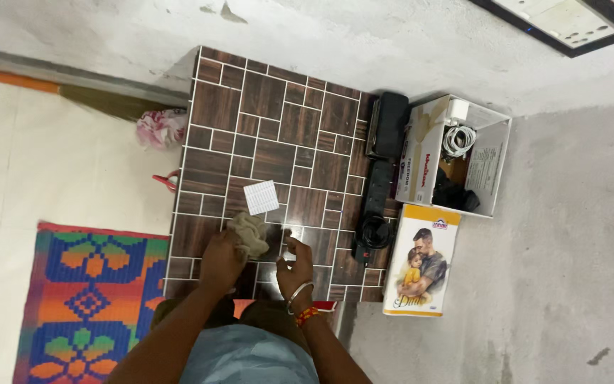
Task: The person coils a black power cable and places it on a tiled table. They then pick up a small yellow packet, place it into a white box, and arrange a white power adapter and a black smartphone inside the same box.
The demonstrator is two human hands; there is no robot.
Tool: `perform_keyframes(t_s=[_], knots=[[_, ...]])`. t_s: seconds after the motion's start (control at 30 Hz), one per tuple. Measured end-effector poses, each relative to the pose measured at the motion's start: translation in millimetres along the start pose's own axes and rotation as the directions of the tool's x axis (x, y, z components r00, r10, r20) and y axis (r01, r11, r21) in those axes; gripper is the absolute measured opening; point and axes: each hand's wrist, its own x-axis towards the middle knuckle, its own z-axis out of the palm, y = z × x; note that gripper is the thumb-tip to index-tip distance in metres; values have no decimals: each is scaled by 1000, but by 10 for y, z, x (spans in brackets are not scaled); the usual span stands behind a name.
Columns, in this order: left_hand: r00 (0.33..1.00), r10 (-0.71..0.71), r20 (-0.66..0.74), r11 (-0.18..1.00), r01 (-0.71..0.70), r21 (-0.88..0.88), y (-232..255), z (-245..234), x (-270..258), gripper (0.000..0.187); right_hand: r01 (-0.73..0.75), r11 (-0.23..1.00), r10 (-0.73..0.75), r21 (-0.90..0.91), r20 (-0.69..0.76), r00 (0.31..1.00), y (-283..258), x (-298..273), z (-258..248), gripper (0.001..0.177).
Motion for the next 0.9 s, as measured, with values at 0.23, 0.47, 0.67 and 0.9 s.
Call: perform_keyframes(t_s=[0.23,0.47,0.67,0.9], knots=[[951,167,-262,978,-193,-79,202,-289,-203,33,-171,963,162,209,56,985,-99,-101,222,56],[932,154,-329,914,-261,-311,325,-132,-330,33,-279,791,127,544,301,945,-236,-86,236,54],[892,120,-436,908,-276,-314,522,-93,-644,31,-312,709,162,633,284,945,-394,-130,110,26],[823,270,-500,863,-437,-253,522,-198,-930,35,-397,569,216,720,335,917,-553,-252,-9,8]])
